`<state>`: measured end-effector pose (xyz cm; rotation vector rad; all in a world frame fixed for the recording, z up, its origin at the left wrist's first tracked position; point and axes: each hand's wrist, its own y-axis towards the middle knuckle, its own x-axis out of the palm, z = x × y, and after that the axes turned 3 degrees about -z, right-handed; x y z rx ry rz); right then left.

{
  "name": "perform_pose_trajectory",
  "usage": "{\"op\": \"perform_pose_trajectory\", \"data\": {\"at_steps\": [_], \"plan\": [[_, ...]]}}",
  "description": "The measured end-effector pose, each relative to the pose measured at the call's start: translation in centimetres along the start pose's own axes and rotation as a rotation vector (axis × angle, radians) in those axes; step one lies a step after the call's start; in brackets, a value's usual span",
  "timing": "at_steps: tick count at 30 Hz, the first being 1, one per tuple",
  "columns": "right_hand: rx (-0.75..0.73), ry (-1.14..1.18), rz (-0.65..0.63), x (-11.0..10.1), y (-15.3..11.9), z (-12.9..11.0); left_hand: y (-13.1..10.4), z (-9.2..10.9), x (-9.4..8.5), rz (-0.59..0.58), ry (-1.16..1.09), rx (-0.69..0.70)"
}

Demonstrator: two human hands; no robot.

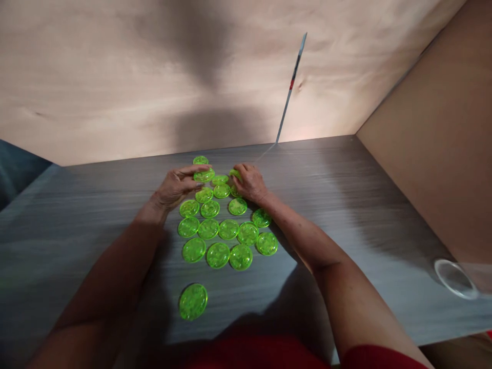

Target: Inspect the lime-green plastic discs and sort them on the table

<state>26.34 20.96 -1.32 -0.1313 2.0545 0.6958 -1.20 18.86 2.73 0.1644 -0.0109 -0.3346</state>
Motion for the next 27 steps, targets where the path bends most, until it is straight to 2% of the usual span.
{"op": "perform_pose_trajectory", "data": {"at_steps": [6, 11, 15, 19, 27], "plan": [[0.006, -0.003, 0.026, 0.0, 0.1, 0.2, 0.1, -0.4, 0.5, -0.025, 0.038, 0.026], [-0.014, 0.016, 0.019, 0.2, 0.1, 0.3, 0.2, -0.3, 0.8, -0.009, 0.175, 0.137], [-0.003, 0.009, 0.008, 0.2, 0.0, 0.3, 0.1, 0.4, 1.7, 0.035, 0.377, 0.309], [-0.002, -0.002, -0.014, 0.1, 0.0, 0.1, -0.1, 0.9, 2.5, 0.027, 0.549, 0.432], [0.000, -0.004, -0.012, 0.2, 0.0, 0.1, -0.4, 0.9, 2.7, 0.024, 0.701, 0.503]]}}
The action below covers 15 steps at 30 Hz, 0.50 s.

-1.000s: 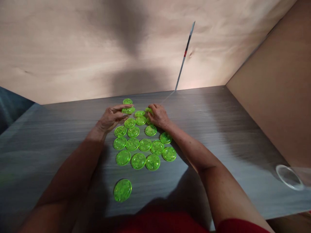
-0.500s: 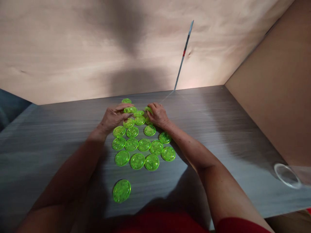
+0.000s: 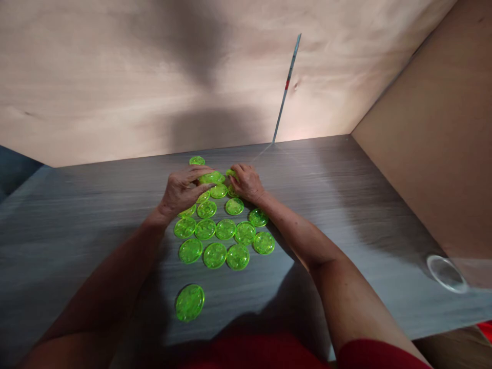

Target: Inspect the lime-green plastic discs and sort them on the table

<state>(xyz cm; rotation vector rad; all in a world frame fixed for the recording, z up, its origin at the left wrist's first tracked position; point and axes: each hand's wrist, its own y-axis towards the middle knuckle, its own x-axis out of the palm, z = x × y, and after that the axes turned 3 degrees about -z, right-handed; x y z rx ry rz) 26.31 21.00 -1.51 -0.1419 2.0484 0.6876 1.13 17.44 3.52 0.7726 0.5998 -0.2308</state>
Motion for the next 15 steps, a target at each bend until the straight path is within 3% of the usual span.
{"op": "perform_pose_trajectory", "data": {"at_steps": [9, 15], "plan": [[-0.007, 0.019, 0.026, 0.24, -0.15, 0.02, 0.21, -0.10, 0.18, 0.010, -0.020, 0.026], [0.013, 0.062, -0.043, -0.52, 0.15, -0.09, 0.07, 0.37, 0.01, 0.010, 0.017, 0.004]]}}
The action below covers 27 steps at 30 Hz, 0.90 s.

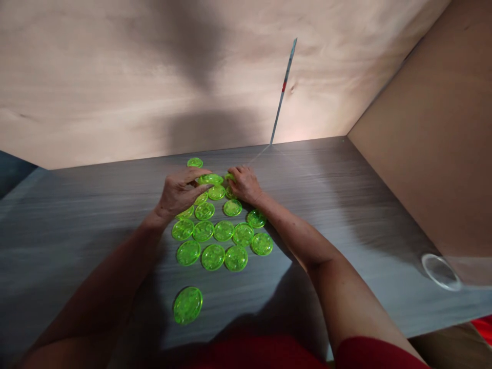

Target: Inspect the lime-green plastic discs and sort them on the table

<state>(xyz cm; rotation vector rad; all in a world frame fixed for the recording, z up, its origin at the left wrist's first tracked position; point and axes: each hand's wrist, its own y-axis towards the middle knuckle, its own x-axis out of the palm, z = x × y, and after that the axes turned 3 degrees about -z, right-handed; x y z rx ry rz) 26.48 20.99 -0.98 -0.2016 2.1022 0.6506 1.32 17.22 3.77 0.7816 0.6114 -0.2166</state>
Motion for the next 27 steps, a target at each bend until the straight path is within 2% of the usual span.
{"op": "perform_pose_trajectory", "data": {"at_steps": [5, 8, 12, 18, 21, 27], "plan": [[-0.295, 0.277, 0.058, -4.0, -0.1, -2.2, 0.0, 0.6, -0.1, 0.035, 0.124, 0.101], [-0.405, 0.302, 0.033, -5.3, -0.3, -4.1, -0.1, 0.9, -0.1, 0.033, 0.199, 0.145], [-0.415, 0.326, 0.024, -4.7, -0.3, -5.2, -0.3, 1.0, 0.0, 0.050, 0.279, 0.211], [-0.400, 0.449, 0.041, -4.0, -0.2, -4.6, -0.1, 1.5, -0.2, 0.069, 0.290, 0.223], [-0.372, 0.503, 0.021, -4.1, -0.1, -4.3, 0.3, 2.1, -0.6, 0.075, 0.167, 0.182], [-0.376, 0.602, 0.016, -4.3, 0.1, -3.7, 0.8, 3.0, -1.9, 0.042, -0.185, -0.026]]}}
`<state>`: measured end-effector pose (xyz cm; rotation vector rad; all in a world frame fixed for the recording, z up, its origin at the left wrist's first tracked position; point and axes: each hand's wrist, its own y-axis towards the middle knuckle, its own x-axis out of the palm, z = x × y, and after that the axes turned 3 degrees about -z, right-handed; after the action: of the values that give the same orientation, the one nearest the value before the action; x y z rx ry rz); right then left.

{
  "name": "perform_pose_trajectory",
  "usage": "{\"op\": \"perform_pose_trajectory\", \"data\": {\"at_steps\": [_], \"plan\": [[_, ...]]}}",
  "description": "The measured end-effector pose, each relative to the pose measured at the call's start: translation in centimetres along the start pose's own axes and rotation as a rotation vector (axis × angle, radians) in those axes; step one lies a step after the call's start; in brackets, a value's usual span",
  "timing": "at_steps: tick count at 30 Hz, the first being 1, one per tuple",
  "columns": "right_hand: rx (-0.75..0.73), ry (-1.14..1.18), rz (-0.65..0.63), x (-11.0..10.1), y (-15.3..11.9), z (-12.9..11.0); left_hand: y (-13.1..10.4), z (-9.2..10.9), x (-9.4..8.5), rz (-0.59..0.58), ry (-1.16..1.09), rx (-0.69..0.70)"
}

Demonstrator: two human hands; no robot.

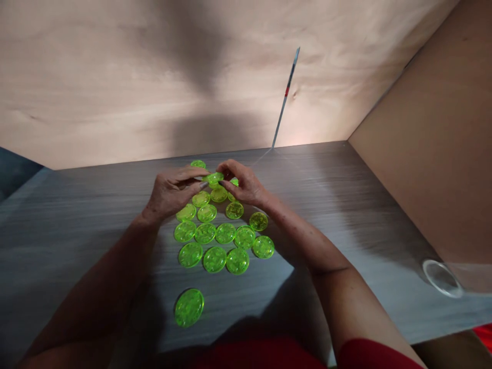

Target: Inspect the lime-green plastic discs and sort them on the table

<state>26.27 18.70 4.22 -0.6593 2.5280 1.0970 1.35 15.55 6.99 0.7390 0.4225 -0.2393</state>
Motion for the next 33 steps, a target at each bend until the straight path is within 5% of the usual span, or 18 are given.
{"op": "perform_pose_trajectory", "data": {"at_steps": [16, 33], "plan": [[-0.112, -0.155, 0.005, 0.2, -0.2, 0.1, -0.1, 0.8, -0.2, 0.010, -0.066, -0.214], [-0.172, -0.132, -0.009, 0.6, -0.1, -0.1, 0.4, 2.1, -0.5, -0.030, 0.124, 0.029]]}}
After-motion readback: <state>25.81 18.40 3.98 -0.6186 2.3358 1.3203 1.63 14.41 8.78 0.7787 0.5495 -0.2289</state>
